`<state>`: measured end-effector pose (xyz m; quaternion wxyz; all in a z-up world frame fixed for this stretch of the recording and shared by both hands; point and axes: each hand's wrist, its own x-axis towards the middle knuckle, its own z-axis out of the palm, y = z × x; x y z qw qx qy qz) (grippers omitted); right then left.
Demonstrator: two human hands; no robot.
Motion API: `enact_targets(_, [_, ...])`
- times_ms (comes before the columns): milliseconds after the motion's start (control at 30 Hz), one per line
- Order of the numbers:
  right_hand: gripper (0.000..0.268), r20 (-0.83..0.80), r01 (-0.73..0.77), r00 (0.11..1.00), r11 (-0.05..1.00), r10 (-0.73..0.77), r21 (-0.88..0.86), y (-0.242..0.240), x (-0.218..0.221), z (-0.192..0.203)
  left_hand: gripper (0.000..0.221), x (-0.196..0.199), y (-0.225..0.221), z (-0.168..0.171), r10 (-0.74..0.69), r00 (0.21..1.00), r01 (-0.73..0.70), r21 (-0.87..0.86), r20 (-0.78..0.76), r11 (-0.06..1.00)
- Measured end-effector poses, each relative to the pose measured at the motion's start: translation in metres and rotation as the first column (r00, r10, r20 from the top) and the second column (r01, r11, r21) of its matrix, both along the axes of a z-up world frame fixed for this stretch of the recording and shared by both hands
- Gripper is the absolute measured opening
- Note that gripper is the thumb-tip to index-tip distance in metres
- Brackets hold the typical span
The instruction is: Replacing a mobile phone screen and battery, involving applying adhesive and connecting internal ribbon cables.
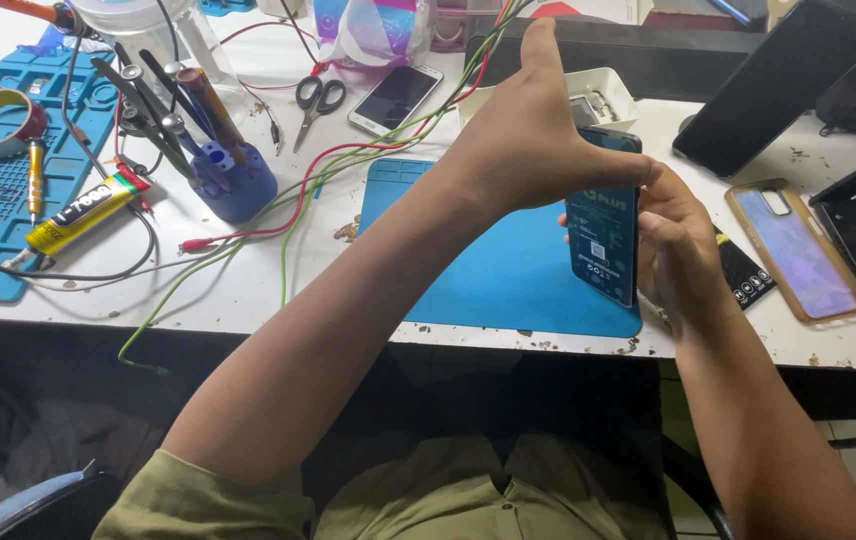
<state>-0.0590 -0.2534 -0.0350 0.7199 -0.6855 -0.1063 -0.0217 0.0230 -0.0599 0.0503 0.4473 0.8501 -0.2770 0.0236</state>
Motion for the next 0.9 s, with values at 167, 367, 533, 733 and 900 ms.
enact_targets(167, [0.084,-0.023,0.013,1.000,1.000,-0.012,0.015,0.003,-0.001,0.003,0.132,0.000,-0.001,0.004,0.007,1.000,-0.007,0.029,-0.016,1.000])
enact_targets(367, [0.088,-0.046,0.015,0.999,0.996,-0.011,0.094,0.006,-0.002,0.004,0.125,0.000,-0.004,0.009,-0.005,0.998,0.006,0.028,-0.058,1.000])
enact_targets(533, [0.086,-0.057,0.070,0.996,0.997,-0.068,0.036,0.002,-0.001,0.005,0.123,-0.001,-0.009,0.017,-0.006,0.995,0.011,0.060,-0.098,0.998])
enact_targets(733, [0.074,-0.037,0.062,0.998,0.989,-0.058,0.132,0.001,0.000,0.006,0.140,0.006,-0.023,0.019,-0.034,0.994,0.044,0.096,-0.107,0.994])
enact_targets(900, [0.078,-0.057,0.120,0.992,0.977,-0.111,0.176,0.005,-0.005,0.011,0.139,0.011,-0.032,0.021,-0.072,0.994,0.079,0.094,-0.079,0.992])
